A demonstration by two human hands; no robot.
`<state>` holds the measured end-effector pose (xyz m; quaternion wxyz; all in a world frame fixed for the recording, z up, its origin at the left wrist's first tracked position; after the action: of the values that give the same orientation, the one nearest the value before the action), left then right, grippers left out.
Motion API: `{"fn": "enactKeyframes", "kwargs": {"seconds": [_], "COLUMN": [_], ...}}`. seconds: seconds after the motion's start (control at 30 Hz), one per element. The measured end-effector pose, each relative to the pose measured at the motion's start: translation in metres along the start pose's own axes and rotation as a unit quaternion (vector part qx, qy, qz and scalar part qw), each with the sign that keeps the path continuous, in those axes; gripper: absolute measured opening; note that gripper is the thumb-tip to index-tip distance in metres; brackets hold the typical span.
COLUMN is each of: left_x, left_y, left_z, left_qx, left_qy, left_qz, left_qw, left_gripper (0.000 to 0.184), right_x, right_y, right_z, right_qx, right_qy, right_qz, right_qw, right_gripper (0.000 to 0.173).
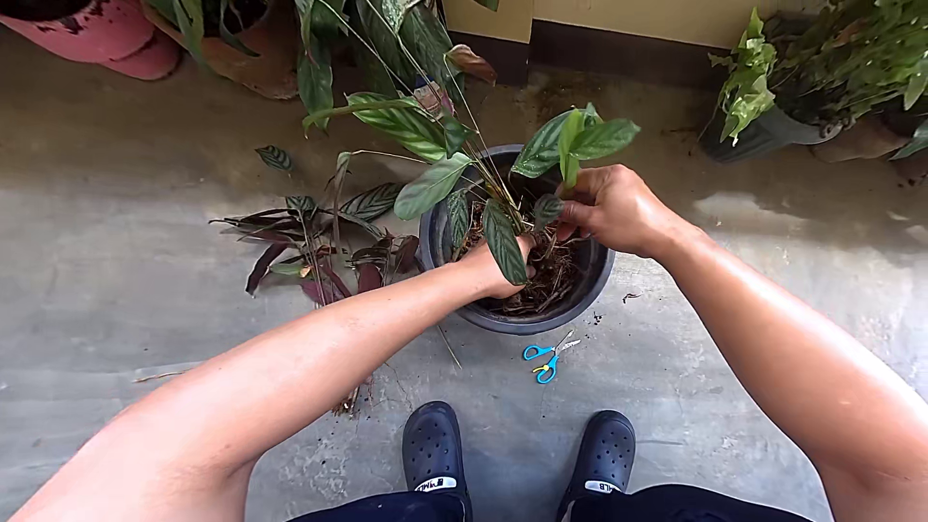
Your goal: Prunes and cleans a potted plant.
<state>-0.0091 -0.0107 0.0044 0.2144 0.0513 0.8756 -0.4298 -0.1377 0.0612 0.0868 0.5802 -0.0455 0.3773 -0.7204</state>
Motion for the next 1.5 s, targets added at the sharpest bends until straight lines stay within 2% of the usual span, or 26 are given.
{"fn": "enactKeyframes", "kwargs": {"seconds": [0.07, 0.13, 0.3, 0.37, 0.4, 0.5, 0.57, 0.73, 0.8, 0.87, 1.0, 1.13, 1.27, 1.43, 1.5], "left_x": [-0.009, -0.021, -0.035, -0.04, -0.042, -0.043, -0.043, -0.034, -0.03, -0.027, -0.024, -0.029, -0.03, -0.037, -0.04], "left_y": [-0.012, -0.027, -0.058, -0.066, -0.067, -0.054, -0.045, -0.039, -0.04, -0.039, -0.035, -0.02, -0.007, -0.013, -0.018], "left_z": [-0.003, -0.003, 0.012, 0.01, 0.01, 0.017, 0.019, 0.014, 0.014, 0.015, 0.01, 0.0, 0.001, 0.006, 0.009], "left_qx": [0.028, 0.005, -0.091, -0.064, -0.025, 0.129, 0.166, 0.153, 0.137, 0.127, 0.113, 0.147, 0.188, 0.119, 0.071], "left_qy": [0.045, 0.068, 0.016, 0.031, 0.036, 0.016, 0.0, 0.0, 0.0, 0.01, 0.086, 0.214, 0.288, 0.326, 0.315], "left_qz": [0.019, 0.005, -0.1, -0.065, -0.015, 0.125, 0.153, 0.137, 0.125, 0.102, 0.013, -0.046, -0.087, -0.176, -0.198], "left_qw": [0.998, 0.998, 0.991, 0.995, 0.999, 0.984, 0.974, 0.979, 0.983, 0.987, 0.99, 0.965, 0.935, 0.921, 0.926], "left_gripper": [0.031, 0.022, 0.021, 0.018, 0.017, 0.015, 0.017, 0.039, 0.046, 0.045, 0.037, 0.039, 0.026, 0.022, 0.022], "right_x": [-0.001, -0.001, 0.003, 0.005, 0.009, 0.027, 0.035, 0.044, 0.046, 0.048, 0.045, 0.045, 0.034, 0.015, 0.009], "right_y": [0.001, 0.003, 0.018, 0.022, 0.024, 0.036, 0.045, 0.048, 0.046, 0.046, 0.055, 0.057, 0.049, 0.041, 0.036], "right_z": [-0.007, -0.016, -0.026, -0.024, -0.026, -0.039, -0.041, -0.043, -0.045, -0.047, -0.047, -0.047, -0.034, -0.02, -0.021], "right_qx": [-0.001, -0.006, -0.022, -0.102, -0.144, -0.234, -0.239, -0.188, -0.168, -0.167, -0.222, -0.272, -0.298, -0.267, -0.232], "right_qy": [0.005, 0.02, 0.019, -0.009, -0.018, 0.043, 0.075, 0.143, 0.162, 0.171, 0.147, 0.125, 0.059, -0.019, -0.063], "right_qz": [0.009, 0.019, 0.067, 0.058, 0.05, 0.036, 0.014, -0.023, -0.03, -0.038, -0.009, -0.002, -0.024, -0.055, -0.077], "right_qw": [1.0, 1.0, 0.997, 0.993, 0.988, 0.971, 0.968, 0.972, 0.972, 0.97, 0.964, 0.954, 0.952, 0.962, 0.968], "right_gripper": [0.011, 0.012, 0.015, 0.018, 0.02, 0.029, 0.039, 0.046, 0.05, 0.05, 0.023, 0.016, 0.017, 0.016, 0.018]}}
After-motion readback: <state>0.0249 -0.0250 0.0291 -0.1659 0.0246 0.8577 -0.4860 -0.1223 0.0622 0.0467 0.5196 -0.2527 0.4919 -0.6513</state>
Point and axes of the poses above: each hand's wrist, its own x-axis towards the middle knuckle, its own y-axis out of the palm, z = x × y, the point moved 5 cm from there along x, towards the middle knuckle, and after that the axes turned 7 degrees about y, right-handed, at the moved point
